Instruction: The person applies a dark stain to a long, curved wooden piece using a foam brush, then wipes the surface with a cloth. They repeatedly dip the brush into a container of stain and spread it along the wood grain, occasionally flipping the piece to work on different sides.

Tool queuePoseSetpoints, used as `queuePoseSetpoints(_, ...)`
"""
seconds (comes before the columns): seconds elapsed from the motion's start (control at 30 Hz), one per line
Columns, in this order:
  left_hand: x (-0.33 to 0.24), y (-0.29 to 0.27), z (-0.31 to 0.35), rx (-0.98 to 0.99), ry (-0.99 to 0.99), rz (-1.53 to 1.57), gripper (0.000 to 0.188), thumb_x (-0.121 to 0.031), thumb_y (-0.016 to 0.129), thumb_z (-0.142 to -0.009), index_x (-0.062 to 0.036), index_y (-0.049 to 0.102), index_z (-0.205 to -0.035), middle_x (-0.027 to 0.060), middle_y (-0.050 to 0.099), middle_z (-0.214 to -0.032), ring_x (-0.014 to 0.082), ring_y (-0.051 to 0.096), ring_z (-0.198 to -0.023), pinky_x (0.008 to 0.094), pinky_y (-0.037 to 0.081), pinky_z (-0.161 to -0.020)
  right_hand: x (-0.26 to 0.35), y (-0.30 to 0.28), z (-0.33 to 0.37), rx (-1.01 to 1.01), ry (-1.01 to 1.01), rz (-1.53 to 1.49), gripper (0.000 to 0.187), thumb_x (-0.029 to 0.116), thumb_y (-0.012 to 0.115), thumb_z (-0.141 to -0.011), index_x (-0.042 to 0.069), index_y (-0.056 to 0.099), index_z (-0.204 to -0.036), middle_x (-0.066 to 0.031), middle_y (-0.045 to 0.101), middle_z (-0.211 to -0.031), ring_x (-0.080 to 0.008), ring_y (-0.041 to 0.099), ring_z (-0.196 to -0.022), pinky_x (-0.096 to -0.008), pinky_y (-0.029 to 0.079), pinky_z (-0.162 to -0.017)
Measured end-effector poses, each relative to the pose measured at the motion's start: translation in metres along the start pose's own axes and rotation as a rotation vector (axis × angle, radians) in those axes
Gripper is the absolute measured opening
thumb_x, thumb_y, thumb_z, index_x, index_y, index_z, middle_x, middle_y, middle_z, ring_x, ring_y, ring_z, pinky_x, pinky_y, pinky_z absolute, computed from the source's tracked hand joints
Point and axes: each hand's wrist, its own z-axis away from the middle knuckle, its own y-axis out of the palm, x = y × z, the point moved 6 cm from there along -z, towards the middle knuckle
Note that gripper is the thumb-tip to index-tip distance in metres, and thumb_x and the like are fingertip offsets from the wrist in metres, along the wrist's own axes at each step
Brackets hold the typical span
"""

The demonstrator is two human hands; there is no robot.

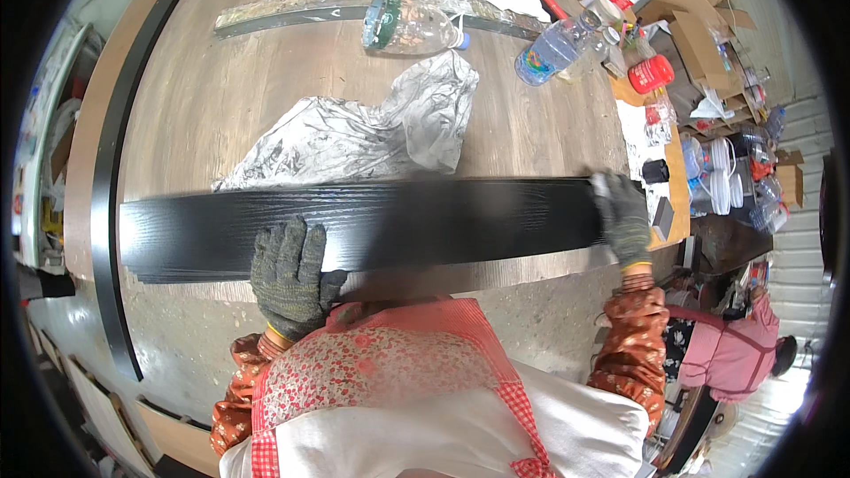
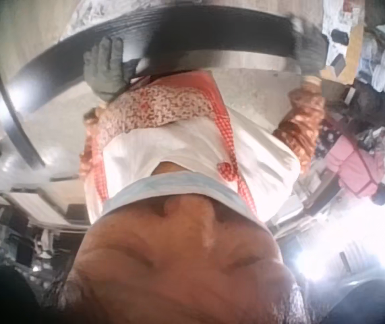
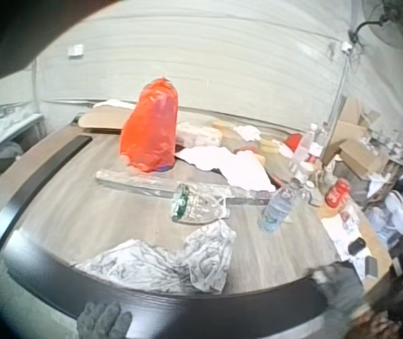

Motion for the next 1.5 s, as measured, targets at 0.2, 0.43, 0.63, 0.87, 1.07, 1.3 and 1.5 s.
queuePoseSetpoints(0.2, 0.000, -0.001, 0.001, -0.009, -0.002, -0.008, 0.059, -0.049, 0.058, -0.091, -0.0072, 0.057, -0.133, 0.0194, 0.053, -0.138, 0.0394, 0.049, -0.126, 0.0570, 0.033, -0.109, 0.017, -0.001, -0.006, -0.107, 0.025, 0.019, 0.045, 0.033, 0.050, -0.097, 0.008, 0.051, -0.135, -0.0209, 0.056, -0.125, -0.0406, 0.057, -0.105, -0.0474, 0.047, -0.092)
queuePoseSetpoints(0.43, 0.001, -0.010, -0.004, -0.054, -0.052, 0.013, 0.056, -0.052, 0.058, -0.090, -0.0114, 0.061, -0.128, 0.0168, 0.059, -0.126, 0.0387, 0.057, -0.113, 0.0575, 0.040, -0.100, 0.177, -0.024, -0.037, -0.049, -0.425, -0.273, 0.050, 0.024, 0.063, -0.087, 0.014, 0.054, -0.135, -0.0148, 0.052, -0.136, -0.0381, 0.055, -0.115, -0.0468, 0.045, -0.096)
queuePoseSetpoints(0.63, 0.024, -0.008, 0.006, 0.022, -0.010, 0.079, 0.065, -0.052, 0.065, -0.083, -0.0111, 0.058, -0.133, 0.0139, 0.056, -0.136, 0.0355, 0.053, -0.124, 0.0524, 0.037, -0.109, 0.065, -0.005, -0.003, -0.013, -0.314, -0.025, 0.053, 0.025, 0.060, -0.092, 0.010, 0.050, -0.142, -0.0188, 0.048, -0.144, -0.0379, 0.050, -0.129, -0.0448, 0.038, -0.108)
queuePoseSetpoints(0.87, 0.099, -0.022, 0.048, -0.128, -0.175, -0.018, 0.065, -0.050, 0.069, -0.080, -0.0102, 0.059, -0.130, 0.0136, 0.055, -0.136, 0.0355, 0.050, -0.127, 0.0573, 0.030, -0.112, 0.203, -0.005, -0.043, 0.070, -0.606, -0.182, 0.059, 0.026, 0.060, -0.092, 0.008, 0.044, -0.146, -0.0231, 0.043, -0.145, -0.0446, 0.045, -0.125, -0.0509, 0.036, -0.107)
queuePoseSetpoints(1.07, 0.104, -0.037, 0.044, -0.208, -0.156, 0.147, 0.050, -0.031, 0.063, -0.084, -0.0092, 0.059, -0.128, 0.0124, 0.060, -0.129, 0.0303, 0.055, -0.121, 0.0520, 0.039, -0.108, 0.417, -0.050, -0.080, -0.097, -1.106, -0.335, 0.050, 0.019, 0.060, -0.092, 0.004, 0.048, -0.139, -0.0272, 0.051, -0.131, -0.0462, 0.051, -0.116, -0.0515, 0.041, -0.097)
queuePoseSetpoints(1.3, 0.103, -0.007, 0.055, -0.399, -0.099, 0.217, 0.051, -0.038, 0.064, -0.088, -0.0054, 0.059, -0.128, 0.0137, 0.060, -0.128, 0.0300, 0.057, -0.119, 0.0517, 0.038, -0.111, 0.654, -0.063, -0.127, -0.150, -1.269, -0.374, 0.044, 0.023, 0.055, -0.093, 0.015, 0.049, -0.136, -0.0188, 0.055, -0.123, -0.0413, 0.055, -0.104, -0.0505, 0.048, -0.087)
queuePoseSetpoints(1.5, 0.102, 0.000, 0.055, -0.382, -0.071, 0.158, 0.056, -0.042, 0.062, -0.087, -0.0049, 0.058, -0.129, 0.0120, 0.056, -0.137, 0.0298, 0.053, -0.126, 0.0506, 0.036, -0.113, 0.737, -0.084, -0.111, -0.126, -1.426, -0.106, 0.045, 0.025, 0.057, -0.093, 0.017, 0.049, -0.136, -0.0174, 0.053, -0.125, -0.0394, 0.056, -0.103, -0.0507, 0.048, -0.087)
